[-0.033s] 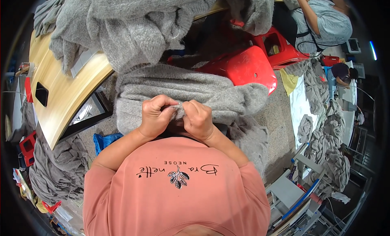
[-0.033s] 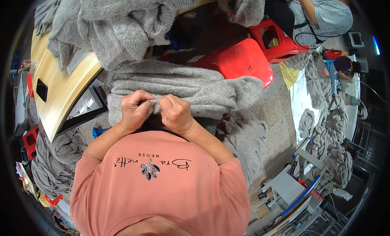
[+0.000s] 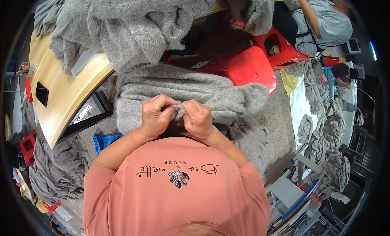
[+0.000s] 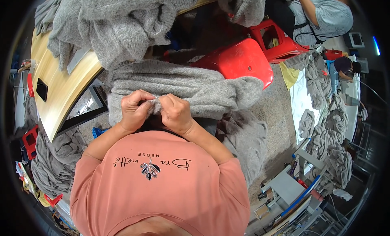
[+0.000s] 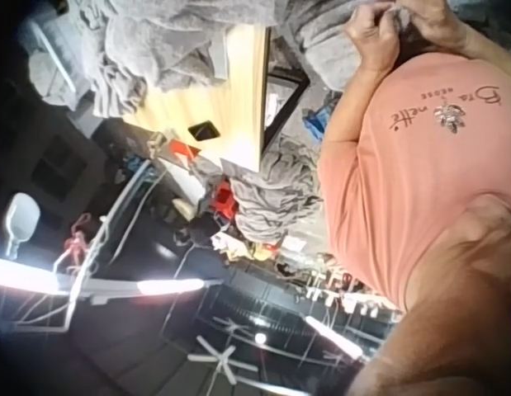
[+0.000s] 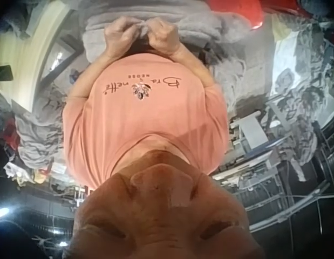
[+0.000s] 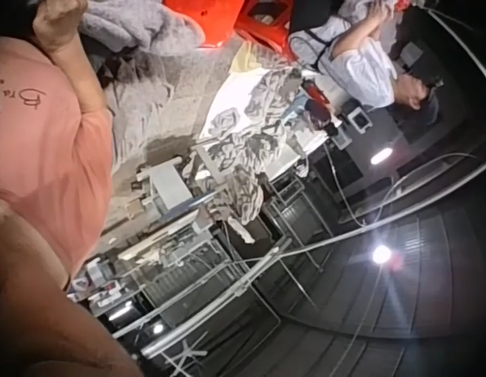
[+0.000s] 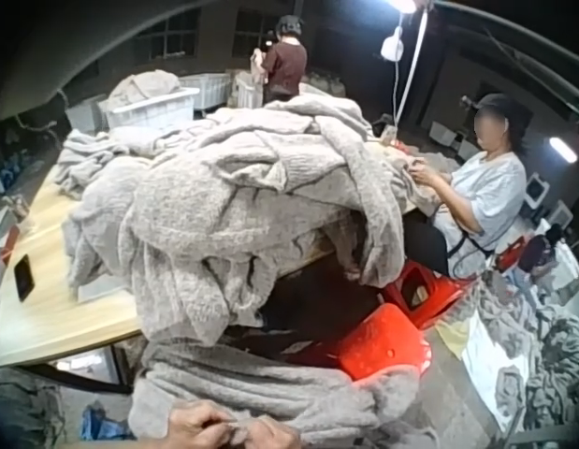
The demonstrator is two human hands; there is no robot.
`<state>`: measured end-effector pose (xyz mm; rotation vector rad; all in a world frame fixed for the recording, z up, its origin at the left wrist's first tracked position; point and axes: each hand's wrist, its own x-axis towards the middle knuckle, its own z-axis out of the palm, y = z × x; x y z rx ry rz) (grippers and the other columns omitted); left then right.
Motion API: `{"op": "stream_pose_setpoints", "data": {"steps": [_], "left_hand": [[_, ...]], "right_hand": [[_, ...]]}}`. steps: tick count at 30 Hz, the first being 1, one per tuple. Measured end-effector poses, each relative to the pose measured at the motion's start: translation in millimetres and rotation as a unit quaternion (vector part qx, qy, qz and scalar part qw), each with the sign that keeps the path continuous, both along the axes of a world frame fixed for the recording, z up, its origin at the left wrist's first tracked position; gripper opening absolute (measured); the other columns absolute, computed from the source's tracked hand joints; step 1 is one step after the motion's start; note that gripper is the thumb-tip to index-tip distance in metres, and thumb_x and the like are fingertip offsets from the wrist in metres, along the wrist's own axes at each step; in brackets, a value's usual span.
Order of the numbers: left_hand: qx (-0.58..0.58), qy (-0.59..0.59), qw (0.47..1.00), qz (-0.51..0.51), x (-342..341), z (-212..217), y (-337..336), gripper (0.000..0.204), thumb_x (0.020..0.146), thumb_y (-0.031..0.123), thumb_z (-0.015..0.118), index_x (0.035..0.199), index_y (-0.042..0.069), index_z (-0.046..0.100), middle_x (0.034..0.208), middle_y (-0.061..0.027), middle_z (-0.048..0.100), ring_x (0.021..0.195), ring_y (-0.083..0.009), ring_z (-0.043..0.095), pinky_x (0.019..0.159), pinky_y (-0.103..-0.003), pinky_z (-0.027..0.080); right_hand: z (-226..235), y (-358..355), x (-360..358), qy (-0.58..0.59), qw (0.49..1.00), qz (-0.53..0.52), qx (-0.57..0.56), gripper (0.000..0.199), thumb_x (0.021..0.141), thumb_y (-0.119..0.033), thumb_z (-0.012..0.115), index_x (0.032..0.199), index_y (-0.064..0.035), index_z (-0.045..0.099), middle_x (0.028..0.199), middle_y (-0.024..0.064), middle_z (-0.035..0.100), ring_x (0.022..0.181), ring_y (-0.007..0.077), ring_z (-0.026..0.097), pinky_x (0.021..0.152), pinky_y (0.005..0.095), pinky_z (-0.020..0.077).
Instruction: Inspecting and sorting grey fabric garments at a factory workstation.
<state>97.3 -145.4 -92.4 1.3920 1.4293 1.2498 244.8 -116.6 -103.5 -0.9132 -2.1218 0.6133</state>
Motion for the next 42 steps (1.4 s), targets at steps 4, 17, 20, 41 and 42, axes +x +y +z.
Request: {"op": "stream_pose_setpoints", "data": {"steps": [4, 17, 20, 41, 42], "left_hand": [[0.114, 0.064, 0.991, 0.006, 2.8, 0.6, -0.7, 0.016, 0.061, -0.013, 0.057, 0.071, 0.0, 0.056, 0.068, -0.0089, 0.058, 0.06, -0.0162, 0.057, 0.053, -0.023, 0.044], [0.284, 0.174, 0.943, -0.022, 2.7, 6.8, 0.8, 0.016, 0.061, -0.012, 0.058, 0.072, -0.001, 0.054, 0.064, -0.0113, 0.055, 0.054, -0.0224, 0.056, 0.047, -0.028, 0.045], [0.287, 0.199, 0.937, -0.023, 4.4, 7.8, 2.1, 0.016, 0.061, -0.011, 0.058, 0.072, -0.001, 0.054, 0.064, -0.0114, 0.055, 0.054, -0.0226, 0.056, 0.047, -0.028, 0.045], [-0.128, 0.036, 0.989, -0.06, -15.8, 1.3, -0.5, 0.009, 0.069, 0.005, 0.062, 0.067, -0.002, 0.058, 0.054, 0.0, 0.053, 0.054, -0.0024, 0.044, 0.045, -0.021, 0.036], [-0.137, 0.029, 0.988, -0.065, -16.4, 1.6, -0.8, 0.01, 0.068, 0.006, 0.062, 0.065, -0.002, 0.056, 0.055, 0.0011, 0.051, 0.054, -0.0021, 0.042, 0.045, -0.02, 0.034]], "right_hand": [[4.2, -2.6, -3.7, 0.043, 0.998, -0.025, -0.036, 0.013, 0.059, 0.004, 0.052, 0.07, -0.0015, 0.048, 0.058, 0.0102, 0.045, 0.052, 0.0261, 0.05, 0.046, 0.0336, 0.0408], [12.2, 3.8, 4.7, 0.129, 0.967, 0.044, -0.217, 0.017, 0.061, 0.007, 0.05, 0.075, -0.0002, 0.054, 0.064, 0.0118, 0.052, 0.054, 0.0248, 0.053, 0.048, 0.03, 0.0417], [10.2, 5.8, -5.1, 0.034, 0.998, -0.011, -0.05, 0.013, 0.059, 0.005, 0.05, 0.071, -0.0002, 0.051, 0.06, 0.011, 0.049, 0.051, 0.0265, 0.051, 0.045, 0.0322, 0.0406], [-6.6, 20.4, 0.7, 0.067, 0.946, 0.135, -0.286, 0.013, 0.065, -0.001, 0.058, 0.077, -0.0001, 0.052, 0.074, 0.0102, 0.053, 0.071, 0.0262, 0.053, 0.067, 0.0361, 0.0413], [-6.7, 18.8, -5.1, 0.082, 0.97, 0.136, -0.182, 0.008, 0.067, 0.001, 0.056, 0.071, -0.0005, 0.049, 0.067, 0.0096, 0.05, 0.062, 0.0256, 0.049, 0.06, 0.0352, 0.0393]]}}
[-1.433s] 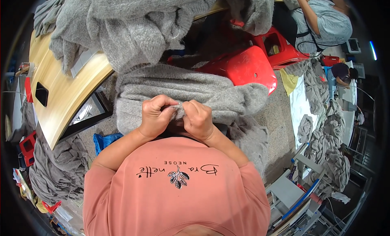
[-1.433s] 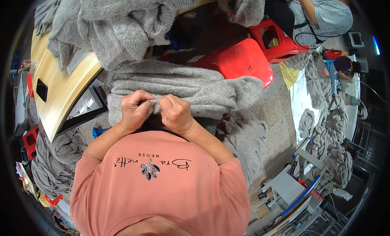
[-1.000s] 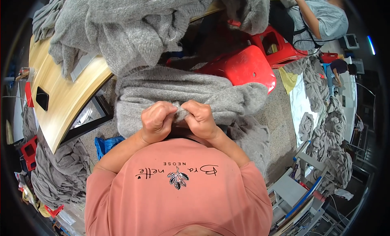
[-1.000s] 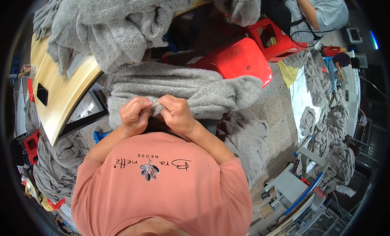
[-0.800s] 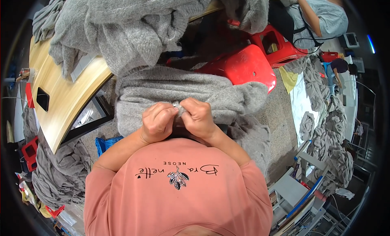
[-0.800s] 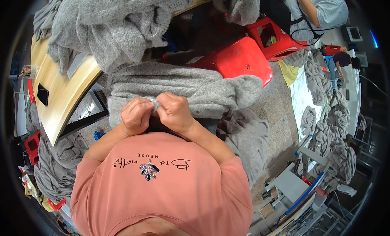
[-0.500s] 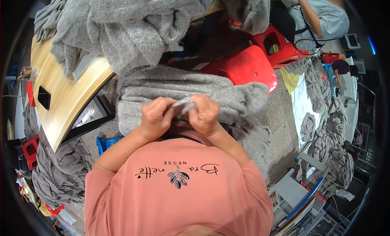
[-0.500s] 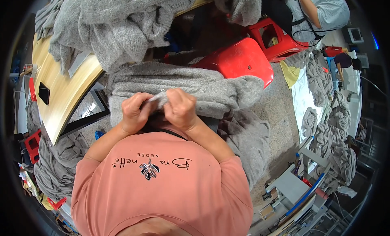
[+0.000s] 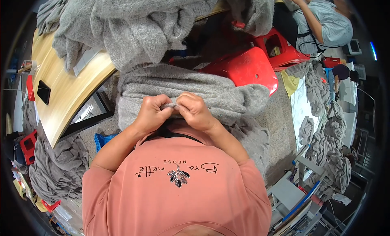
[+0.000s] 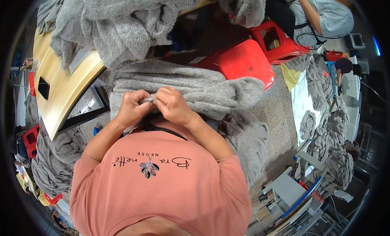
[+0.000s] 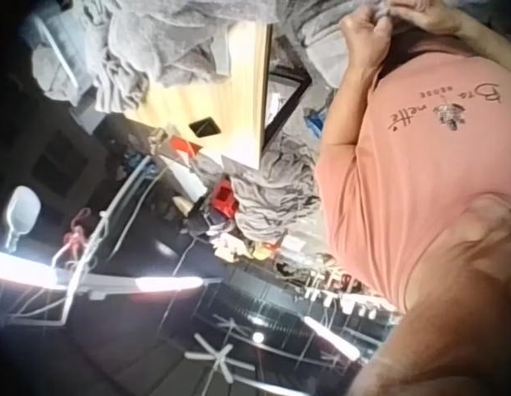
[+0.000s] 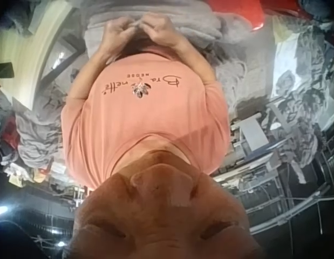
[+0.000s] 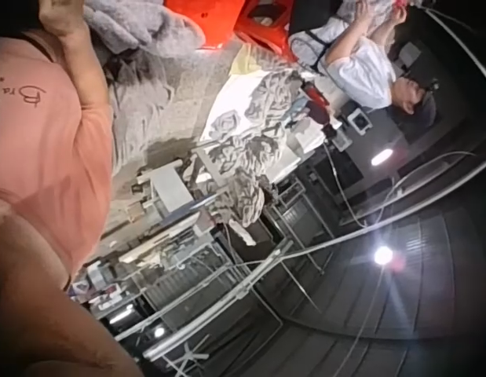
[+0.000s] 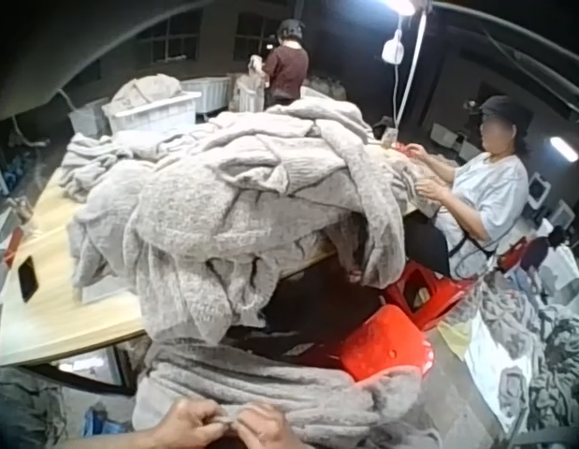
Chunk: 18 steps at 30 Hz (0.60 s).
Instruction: Inspecting and sorting grey fabric garments at a factory workstation.
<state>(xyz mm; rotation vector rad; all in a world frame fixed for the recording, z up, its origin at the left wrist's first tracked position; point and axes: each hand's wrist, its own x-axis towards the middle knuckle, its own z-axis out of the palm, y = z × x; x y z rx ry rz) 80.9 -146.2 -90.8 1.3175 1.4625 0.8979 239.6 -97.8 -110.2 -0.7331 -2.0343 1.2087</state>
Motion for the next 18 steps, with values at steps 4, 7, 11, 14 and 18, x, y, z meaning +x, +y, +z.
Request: {"op": "stream_pose_setpoints", "data": {"steps": [4, 7, 11, 14, 18], "left_hand": [[-0.059, -0.045, 0.996, -0.049, -1.9, -3.3, -3.2, 0.01, 0.07, 0.005, 0.06, 0.065, -0.001, 0.055, 0.056, 0.0031, 0.05, 0.054, -0.0015, 0.042, 0.045, -0.019, 0.034], [-0.095, -0.106, 0.989, -0.036, -1.2, -10.7, -3.7, 0.008, 0.073, 0.004, 0.059, 0.067, 0.0, 0.056, 0.059, 0.0027, 0.053, 0.055, -0.0024, 0.045, 0.047, -0.018, 0.036], [-0.102, -0.298, 0.948, 0.039, -0.1, -17.7, -4.8, 0.008, 0.074, 0.002, 0.058, 0.067, 0.0, 0.057, 0.064, -0.0021, 0.057, 0.057, -0.0058, 0.05, 0.052, -0.019, 0.041], [-0.154, -0.327, 0.932, -0.011, 0.3, -19.7, -2.4, 0.006, 0.074, 0.0, 0.059, 0.068, 0.0, 0.057, 0.065, -0.0022, 0.057, 0.058, -0.0053, 0.05, 0.052, -0.019, 0.041], [-0.177, -0.299, 0.938, 0.02, -6.2, -13.4, 3.3, 0.006, 0.074, 0.002, 0.058, 0.069, 0.001, 0.057, 0.064, -0.0017, 0.057, 0.057, -0.0059, 0.05, 0.052, -0.019, 0.041]], "right_hand": [[-2.9, -8.7, -10.5, 0.035, 0.987, -0.046, 0.15, 0.006, 0.07, 0.003, 0.053, 0.068, 0.0, 0.048, 0.065, 0.0105, 0.048, 0.057, 0.0232, 0.048, 0.053, 0.031, 0.0386], [-8.2, -13.1, -9.9, 0.053, 0.993, -0.091, -0.047, 0.006, 0.068, 0.001, 0.052, 0.065, -0.0011, 0.047, 0.063, 0.0108, 0.047, 0.059, 0.0286, 0.047, 0.054, 0.0356, 0.0375], [-9.6, -16.1, -5.5, 0.075, 0.994, -0.082, 0.002, 0.006, 0.07, 0.005, 0.051, 0.073, 0.0004, 0.05, 0.069, 0.0097, 0.05, 0.06, 0.0213, 0.049, 0.054, 0.0297, 0.0402], [-8.3, -16.0, -6.7, 0.041, 0.992, -0.092, 0.073, 0.006, 0.07, 0.003, 0.053, 0.074, -0.0004, 0.05, 0.07, 0.0102, 0.051, 0.062, 0.0243, 0.05, 0.056, 0.0318, 0.0408], [-11.0, -11.0, 4.7, 0.021, 0.993, -0.093, 0.065, 0.009, 0.068, 0.002, 0.055, 0.076, -0.0014, 0.051, 0.072, 0.0114, 0.051, 0.065, 0.027, 0.05, 0.058, 0.0339, 0.0408]]}}
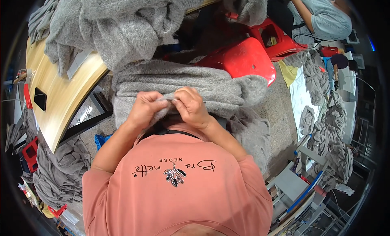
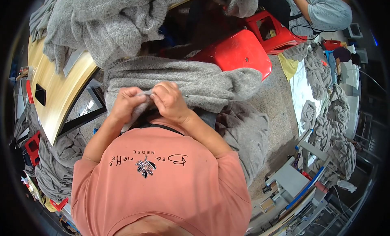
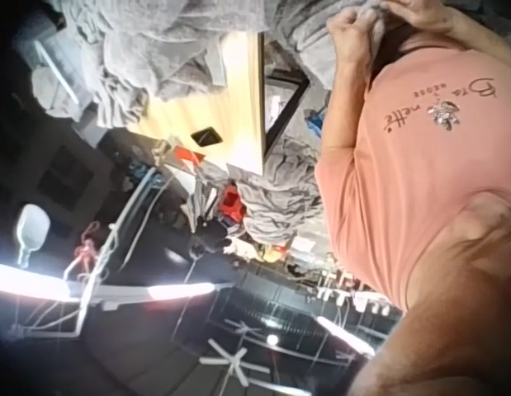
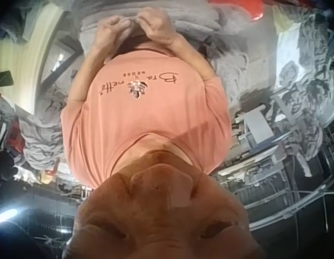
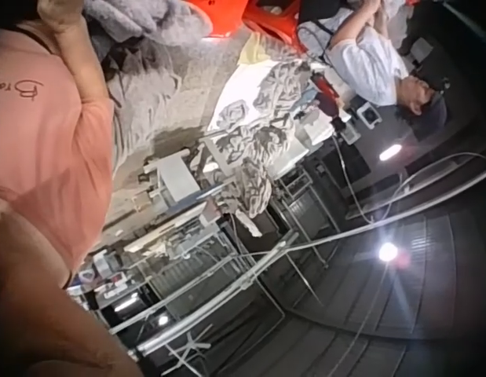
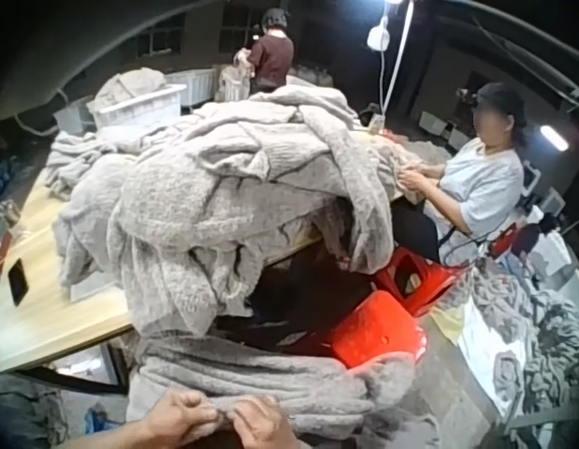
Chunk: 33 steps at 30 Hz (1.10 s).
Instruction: Inspecting and sorting grey fabric garments at a factory workstation.
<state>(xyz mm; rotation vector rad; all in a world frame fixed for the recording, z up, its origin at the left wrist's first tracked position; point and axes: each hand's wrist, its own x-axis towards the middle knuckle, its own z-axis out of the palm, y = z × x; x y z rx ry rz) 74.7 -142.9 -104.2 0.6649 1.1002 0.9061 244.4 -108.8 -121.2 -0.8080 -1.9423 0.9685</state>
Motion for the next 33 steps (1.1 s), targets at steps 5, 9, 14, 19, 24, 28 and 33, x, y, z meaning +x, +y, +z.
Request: {"op": "stream_pose_setpoints", "data": {"steps": [5, 9, 14, 19, 24, 28, 33], "left_hand": [[-0.02, -0.029, 0.995, 0.091, -16.3, 10.4, 7.7, 0.008, 0.075, 0.009, 0.059, 0.07, 0.003, 0.056, 0.065, -0.0009, 0.057, 0.055, -0.0068, 0.05, 0.051, -0.022, 0.042], [-0.051, -0.056, 0.991, 0.112, -23.7, 5.2, 11.0, 0.005, 0.072, 0.005, 0.06, 0.07, 0.003, 0.056, 0.065, -0.001, 0.057, 0.056, -0.0066, 0.05, 0.054, -0.021, 0.041], [-0.04, -0.02, 0.99, 0.135, -28.8, -2.3, 10.4, 0.005, 0.07, 0.005, 0.06, 0.072, 0.004, 0.055, 0.067, -0.0006, 0.056, 0.06, -0.0081, 0.05, 0.058, -0.022, 0.04], [-0.016, 0.055, 0.991, 0.121, -11.8, 2.9, 17.8, 0.012, 0.062, 0.006, 0.06, 0.072, 0.007, 0.055, 0.064, 0.0034, 0.049, 0.058, -0.0062, 0.045, 0.053, -0.02, 0.035], [0.02, 0.097, 0.995, -0.01, 20.1, 6.3, 30.1, 0.011, 0.063, -0.003, 0.055, 0.065, 0.007, 0.05, 0.056, 0.0043, 0.047, 0.046, -0.0038, 0.041, 0.043, -0.018, 0.031], [-0.024, 0.002, 0.999, -0.028, 20.7, -1.4, 25.2, 0.011, 0.067, -0.004, 0.052, 0.063, 0.006, 0.051, 0.057, 0.0013, 0.052, 0.047, -0.0053, 0.047, 0.044, -0.017, 0.035], [-0.021, -0.073, 0.997, -0.029, 13.2, -5.9, 15.7, 0.007, 0.069, -0.001, 0.052, 0.063, 0.003, 0.053, 0.058, -0.0012, 0.054, 0.048, -0.0072, 0.049, 0.046, -0.018, 0.037]], "right_hand": [[-17.4, -2.1, 39.9, -0.244, 0.955, -0.096, 0.137, 0.022, 0.06, 0.003, 0.055, 0.082, -0.0009, 0.054, 0.079, 0.0136, 0.054, 0.072, 0.0303, 0.053, 0.062, 0.0353, 0.043], [-35.1, -12.2, 59.6, -0.186, 0.965, -0.142, 0.117, 0.029, 0.058, 0.006, 0.052, 0.087, -0.0004, 0.055, 0.082, 0.0147, 0.056, 0.075, 0.0315, 0.055, 0.066, 0.0355, 0.0453], [-39.5, -9.1, 76.2, -0.113, 0.986, -0.122, -0.029, 0.034, 0.061, 0.009, 0.046, 0.092, 0.0011, 0.056, 0.088, 0.0175, 0.059, 0.077, 0.0311, 0.059, 0.067, 0.0365, 0.0475], [-0.5, -1.8, 69.3, -0.137, 0.947, -0.139, 0.254, 0.023, 0.061, 0.004, 0.05, 0.084, 0.0048, 0.054, 0.081, 0.0173, 0.057, 0.068, 0.0332, 0.056, 0.055, 0.039, 0.0471], [34.8, -8.2, 25.9, -0.113, 0.974, 0.097, 0.168, 0.013, 0.061, -0.013, 0.055, 0.066, -0.0067, 0.046, 0.071, 0.0076, 0.049, 0.065, 0.0242, 0.052, 0.051, 0.0346, 0.0436], [25.2, -12.4, 18.3, -0.008, 0.98, 0.005, 0.2, 0.007, 0.067, -0.012, 0.051, 0.068, -0.0054, 0.048, 0.072, 0.0073, 0.048, 0.059, 0.024, 0.053, 0.046, 0.0336, 0.0428], [10.0, -18.9, 13.7, -0.016, 0.97, -0.021, 0.243, 0.007, 0.068, -0.011, 0.05, 0.069, -0.0042, 0.048, 0.067, 0.007, 0.047, 0.055, 0.0223, 0.051, 0.042, 0.0322, 0.0411]]}}
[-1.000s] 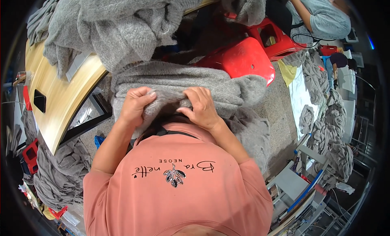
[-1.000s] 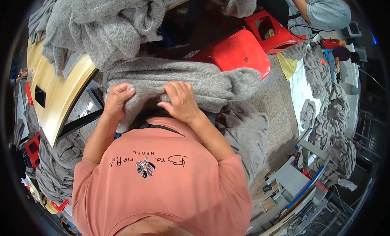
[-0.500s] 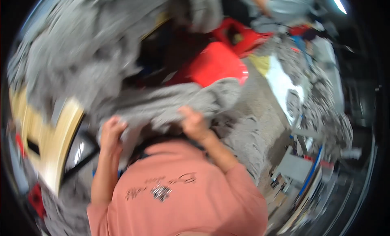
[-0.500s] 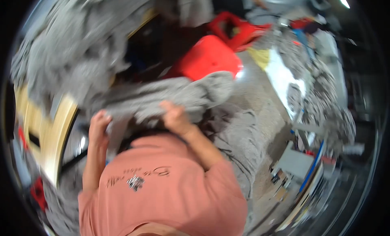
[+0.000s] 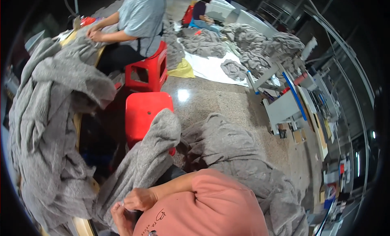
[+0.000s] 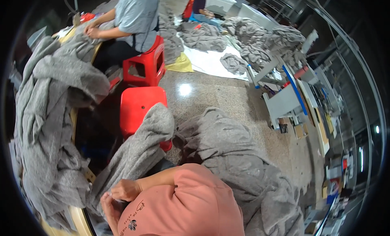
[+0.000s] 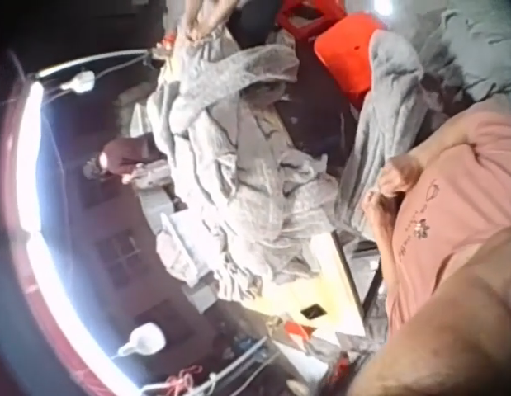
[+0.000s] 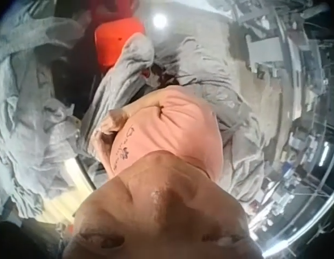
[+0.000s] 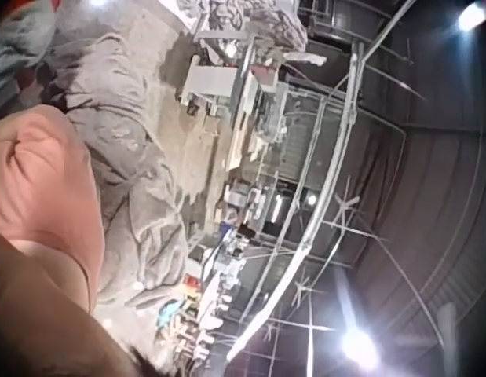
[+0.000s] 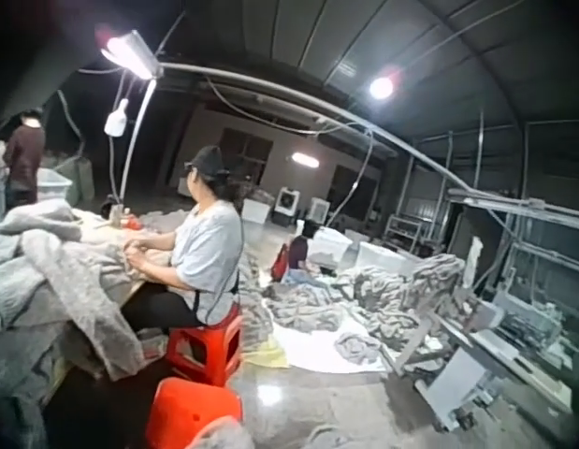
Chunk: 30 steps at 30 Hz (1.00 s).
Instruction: Inspecting and sorting grey fabric garments at a factory workstation.
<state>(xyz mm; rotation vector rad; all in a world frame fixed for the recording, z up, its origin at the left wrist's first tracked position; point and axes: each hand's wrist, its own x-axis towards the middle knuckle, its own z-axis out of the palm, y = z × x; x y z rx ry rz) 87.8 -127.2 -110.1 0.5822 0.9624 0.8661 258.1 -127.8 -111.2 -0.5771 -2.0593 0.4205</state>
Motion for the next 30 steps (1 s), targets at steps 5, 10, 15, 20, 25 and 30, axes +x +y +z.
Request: {"op": "stream_pose_setpoints", "data": {"steps": [5, 10, 15, 20, 25, 30], "left_hand": [[0.026, 0.069, 0.994, -0.077, -1.4, 4.2, 1.7, 0.003, 0.073, 0.002, 0.053, 0.07, 0.002, 0.053, 0.064, -0.002, 0.055, 0.053, -0.0059, 0.049, 0.049, -0.018, 0.039], [0.049, 0.077, 0.996, -0.022, 0.8, -12.2, -11.4, 0.004, 0.074, 0.002, 0.055, 0.07, 0.002, 0.053, 0.063, -0.0023, 0.056, 0.051, -0.0057, 0.049, 0.047, -0.017, 0.038], [0.058, 0.124, 0.991, 0.005, -4.2, -21.3, -20.1, 0.003, 0.073, -0.001, 0.056, 0.072, 0.001, 0.054, 0.065, -0.0024, 0.056, 0.051, -0.0051, 0.049, 0.046, -0.017, 0.038], [0.115, 0.167, 0.979, 0.03, -6.5, -20.0, -26.7, 0.004, 0.071, -0.004, 0.056, 0.072, -0.001, 0.055, 0.064, -0.0016, 0.056, 0.05, -0.004, 0.047, 0.046, -0.017, 0.036], [0.116, 0.187, 0.975, -0.019, -1.2, -27.0, -32.4, 0.004, 0.07, -0.005, 0.057, 0.069, -0.002, 0.054, 0.063, -0.0017, 0.056, 0.052, -0.0037, 0.046, 0.048, -0.017, 0.036], [0.135, 0.194, 0.972, -0.011, 2.1, -26.8, -29.9, 0.004, 0.069, -0.008, 0.054, 0.071, -0.004, 0.055, 0.065, -0.0032, 0.057, 0.053, -0.0048, 0.047, 0.05, -0.018, 0.037]], "right_hand": [[-9.7, 2.3, -7.2, -0.011, 0.999, -0.041, 0.024, 0.01, 0.067, -0.012, 0.052, 0.068, -0.0033, 0.047, 0.064, 0.0065, 0.047, 0.054, 0.0219, 0.051, 0.043, 0.0322, 0.0407], [-22.9, 1.1, -5.3, -0.072, 0.997, -0.008, -0.034, 0.008, 0.065, -0.01, 0.053, 0.07, -0.0048, 0.05, 0.064, 0.0063, 0.048, 0.055, 0.0226, 0.052, 0.045, 0.0334, 0.042], [-23.2, 2.6, -11.8, -0.041, 0.994, 0.015, -0.105, 0.008, 0.065, -0.008, 0.053, 0.072, -0.0039, 0.053, 0.067, 0.0072, 0.051, 0.057, 0.0269, 0.053, 0.047, 0.0362, 0.0409], [-26.4, 13.0, -16.5, -0.037, 0.97, 0.034, -0.237, 0.005, 0.06, -0.009, 0.055, 0.061, -0.0048, 0.054, 0.066, 0.0098, 0.053, 0.059, 0.0297, 0.053, 0.05, 0.0399, 0.0393], [-38.7, 20.5, -9.4, -0.083, 0.934, 0.161, -0.307, 0.006, 0.059, -0.008, 0.054, 0.057, -0.0022, 0.051, 0.061, 0.0117, 0.052, 0.058, 0.0312, 0.051, 0.05, 0.0398, 0.0373], [-41.0, 16.7, -5.0, -0.038, 0.926, 0.138, -0.348, 0.006, 0.061, -0.004, 0.052, 0.066, -0.0009, 0.053, 0.063, 0.0139, 0.054, 0.062, 0.0322, 0.052, 0.054, 0.0397, 0.0384]]}}
